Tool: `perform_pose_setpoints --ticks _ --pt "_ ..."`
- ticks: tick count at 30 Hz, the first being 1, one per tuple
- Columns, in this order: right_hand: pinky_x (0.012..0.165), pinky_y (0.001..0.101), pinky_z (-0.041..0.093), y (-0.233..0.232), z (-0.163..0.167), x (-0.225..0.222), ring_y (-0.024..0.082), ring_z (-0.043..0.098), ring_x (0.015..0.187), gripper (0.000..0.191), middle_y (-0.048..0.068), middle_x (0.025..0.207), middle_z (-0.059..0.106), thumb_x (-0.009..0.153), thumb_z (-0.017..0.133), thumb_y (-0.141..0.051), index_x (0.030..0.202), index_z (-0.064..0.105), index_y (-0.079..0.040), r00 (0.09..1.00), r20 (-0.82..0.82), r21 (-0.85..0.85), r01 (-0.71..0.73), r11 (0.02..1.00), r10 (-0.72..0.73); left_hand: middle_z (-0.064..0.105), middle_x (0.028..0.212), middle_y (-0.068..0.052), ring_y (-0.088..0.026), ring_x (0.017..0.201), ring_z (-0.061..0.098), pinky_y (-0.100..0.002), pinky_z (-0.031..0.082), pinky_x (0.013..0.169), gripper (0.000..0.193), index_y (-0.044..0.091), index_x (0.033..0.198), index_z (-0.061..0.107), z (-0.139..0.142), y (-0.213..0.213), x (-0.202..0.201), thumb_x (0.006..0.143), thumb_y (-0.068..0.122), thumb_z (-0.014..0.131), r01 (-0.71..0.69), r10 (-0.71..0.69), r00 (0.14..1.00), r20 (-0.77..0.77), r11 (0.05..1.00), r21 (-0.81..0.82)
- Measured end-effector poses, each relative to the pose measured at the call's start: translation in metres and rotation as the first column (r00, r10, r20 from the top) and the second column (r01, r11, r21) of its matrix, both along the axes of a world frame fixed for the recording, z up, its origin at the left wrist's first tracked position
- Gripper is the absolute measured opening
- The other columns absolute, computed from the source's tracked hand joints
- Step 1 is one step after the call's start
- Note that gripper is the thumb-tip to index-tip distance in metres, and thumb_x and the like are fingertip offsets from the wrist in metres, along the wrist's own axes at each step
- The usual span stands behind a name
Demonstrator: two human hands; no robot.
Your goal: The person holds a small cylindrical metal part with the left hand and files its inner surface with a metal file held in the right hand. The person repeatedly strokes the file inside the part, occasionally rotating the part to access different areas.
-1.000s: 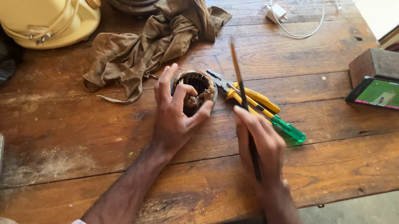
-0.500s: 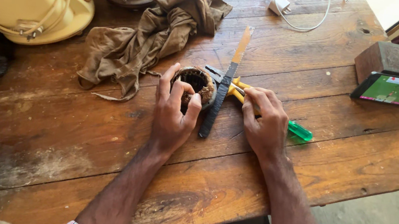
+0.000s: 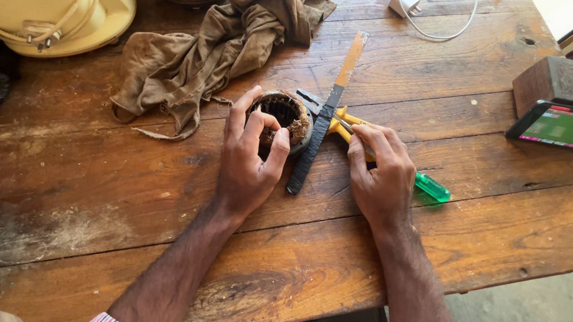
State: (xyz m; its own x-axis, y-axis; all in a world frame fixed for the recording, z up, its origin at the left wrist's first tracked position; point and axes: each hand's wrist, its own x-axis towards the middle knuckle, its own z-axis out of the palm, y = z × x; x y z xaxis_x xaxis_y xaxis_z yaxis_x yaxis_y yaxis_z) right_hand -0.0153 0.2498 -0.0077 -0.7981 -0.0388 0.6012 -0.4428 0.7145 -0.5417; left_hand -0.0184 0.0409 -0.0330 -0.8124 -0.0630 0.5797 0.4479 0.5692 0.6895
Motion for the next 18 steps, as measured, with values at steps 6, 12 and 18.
perform_pose_setpoints --ticks 6,12,18 --pt "0.090 0.0392 0.059 -0.001 0.002 0.001 0.030 0.073 0.105 0.016 0.015 0.114 0.074 0.099 0.070 -0.008 0.113 0.073 -0.002 1.000 -0.004 0.000 0.002 1.000 -0.002 0.047 0.149 -0.029 -0.041 0.141 0.048 -0.055 0.042 0.117 0.024 0.002 0.099 0.064 0.000 0.000 0.001 0.100 0.026 0.062 -0.013 0.012 1.000 -0.024 0.999 -0.033" --pt "0.091 0.0400 0.059 -0.003 0.001 0.001 0.030 0.073 0.106 0.016 0.015 0.114 0.074 0.099 0.070 -0.009 0.114 0.073 -0.003 1.000 -0.015 0.019 -0.001 1.000 0.002 0.045 0.149 -0.028 -0.040 0.141 0.045 -0.055 0.040 0.119 0.026 0.002 0.107 0.065 -0.002 -0.001 0.001 0.100 0.027 0.062 -0.048 0.045 0.998 -0.052 0.996 -0.070" --pt "0.089 0.0417 0.057 -0.004 -0.004 -0.001 0.031 0.071 0.104 0.015 0.013 0.112 0.073 0.099 0.070 -0.008 0.113 0.073 -0.004 0.998 -0.053 0.060 0.033 0.998 -0.030 0.064 0.117 -0.013 -0.026 0.114 0.057 -0.053 0.043 0.107 0.016 0.007 0.103 0.065 0.009 0.006 0.012 0.092 0.016 0.069 -0.096 0.024 0.916 -0.400 0.982 -0.161"
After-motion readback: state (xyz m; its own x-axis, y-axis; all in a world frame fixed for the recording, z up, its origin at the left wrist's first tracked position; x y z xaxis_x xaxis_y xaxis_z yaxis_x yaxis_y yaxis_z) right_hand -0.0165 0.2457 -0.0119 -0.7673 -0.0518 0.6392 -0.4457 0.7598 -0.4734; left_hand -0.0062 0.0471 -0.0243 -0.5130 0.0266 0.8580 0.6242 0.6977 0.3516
